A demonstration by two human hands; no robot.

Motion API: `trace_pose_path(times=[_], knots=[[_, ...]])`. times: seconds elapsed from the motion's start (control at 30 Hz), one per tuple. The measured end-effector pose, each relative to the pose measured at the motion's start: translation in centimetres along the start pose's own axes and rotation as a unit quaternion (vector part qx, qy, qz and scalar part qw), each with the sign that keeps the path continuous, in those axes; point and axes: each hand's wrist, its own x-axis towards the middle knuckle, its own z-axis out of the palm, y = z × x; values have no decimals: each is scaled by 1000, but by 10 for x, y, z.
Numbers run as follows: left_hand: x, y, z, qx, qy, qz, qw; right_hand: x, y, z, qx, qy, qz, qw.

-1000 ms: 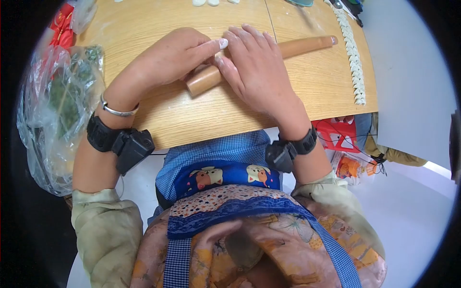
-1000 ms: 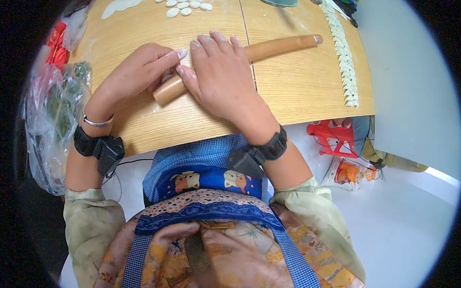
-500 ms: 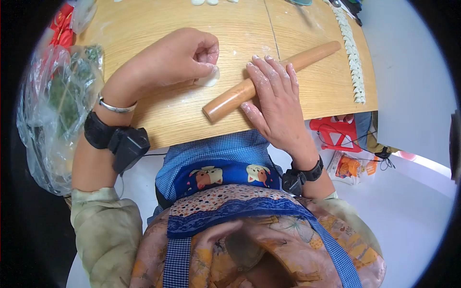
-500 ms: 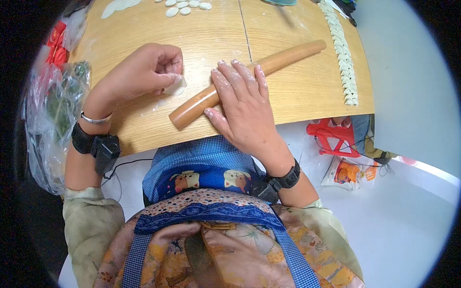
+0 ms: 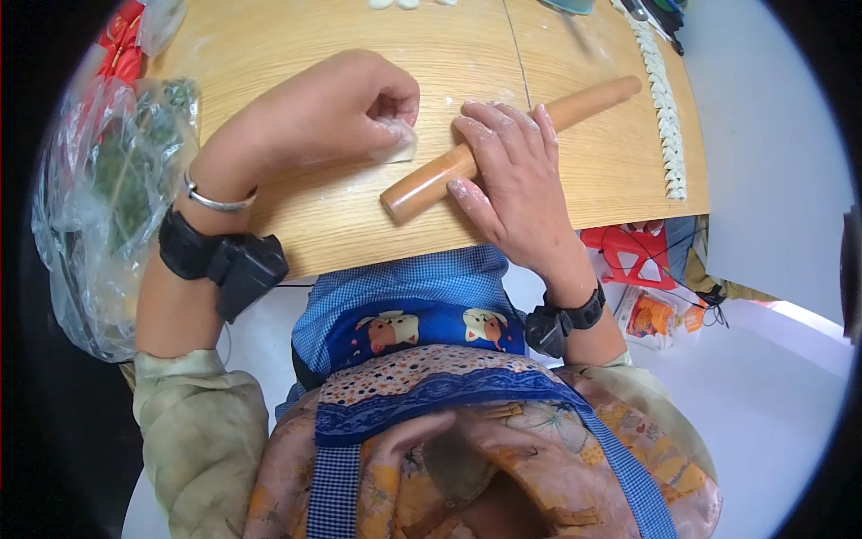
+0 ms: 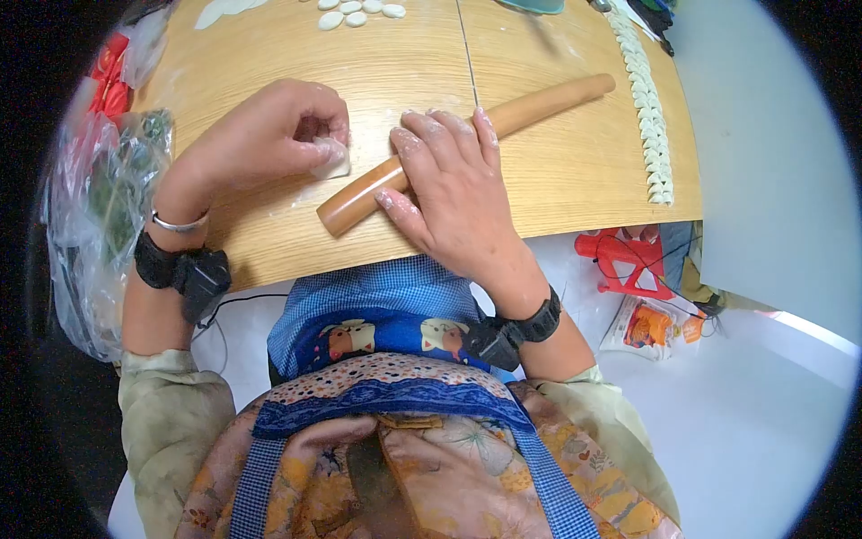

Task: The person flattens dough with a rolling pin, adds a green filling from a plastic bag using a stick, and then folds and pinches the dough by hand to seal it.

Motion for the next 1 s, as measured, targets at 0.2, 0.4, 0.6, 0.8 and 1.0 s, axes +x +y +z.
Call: trace_pose_path(times=[0.2, 0.4, 0.6, 0.8, 1.0], knots=[[1, 2, -1, -211, -33, -103, 972, -9, 0, -4, 7, -24, 10, 1000], [2, 4, 3, -134, -13, -119, 984, 9, -1, 0, 0, 10, -13, 1000], [3, 2, 4, -122, 25, -112, 986, 50, 6, 19, -20, 43, -27, 998], [4, -1, 1, -125, 43, -105, 986, 66, 8, 30, -57, 76, -31, 995], [3, 1, 1, -10, 16, -65, 998, 11, -3, 2, -22, 17, -17, 999]])
